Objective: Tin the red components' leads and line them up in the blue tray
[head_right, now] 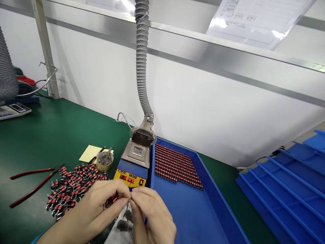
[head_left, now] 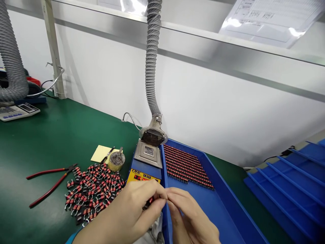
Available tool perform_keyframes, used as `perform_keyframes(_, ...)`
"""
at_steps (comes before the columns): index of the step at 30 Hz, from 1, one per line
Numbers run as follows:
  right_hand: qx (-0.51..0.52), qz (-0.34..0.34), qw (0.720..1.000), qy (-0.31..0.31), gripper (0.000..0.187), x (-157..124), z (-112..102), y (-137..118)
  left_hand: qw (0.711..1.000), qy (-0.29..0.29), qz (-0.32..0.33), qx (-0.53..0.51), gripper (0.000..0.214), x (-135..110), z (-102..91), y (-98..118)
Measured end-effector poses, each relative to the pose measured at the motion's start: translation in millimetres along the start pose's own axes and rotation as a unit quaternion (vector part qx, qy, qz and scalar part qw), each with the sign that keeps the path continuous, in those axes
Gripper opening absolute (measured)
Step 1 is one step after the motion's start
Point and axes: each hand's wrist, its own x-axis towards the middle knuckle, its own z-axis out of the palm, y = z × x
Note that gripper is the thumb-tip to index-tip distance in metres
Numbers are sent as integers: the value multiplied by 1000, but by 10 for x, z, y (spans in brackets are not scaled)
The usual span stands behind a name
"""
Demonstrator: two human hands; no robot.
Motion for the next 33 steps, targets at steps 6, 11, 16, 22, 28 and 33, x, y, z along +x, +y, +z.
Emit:
perform_keyframes(6,259,259,926,-93,38,34,-2,-34,988,31,101,111,23,-4,80,-45)
perform_keyframes(11,165,104,980,-38,10,72,-47,-5,1000,11,-7,15,17,-9,3,14)
perform_keyframes(16,-11,49,998,22,18,-6,15,-38,995,18,60,76,20,-6,63,-16)
perform_keyframes(22,305,323,890,-97,44,2,-11,-2,982,43,114,142,25,-4,110,-59)
perform_keyframes(28,127,97,987,-19,23,24,-61,59,999,2,-38,0,16,-16,25,-9)
perform_keyframes(33,-1,17,999,30,25,-20,24,-6,998,32,38,49,19,-6,81,-39)
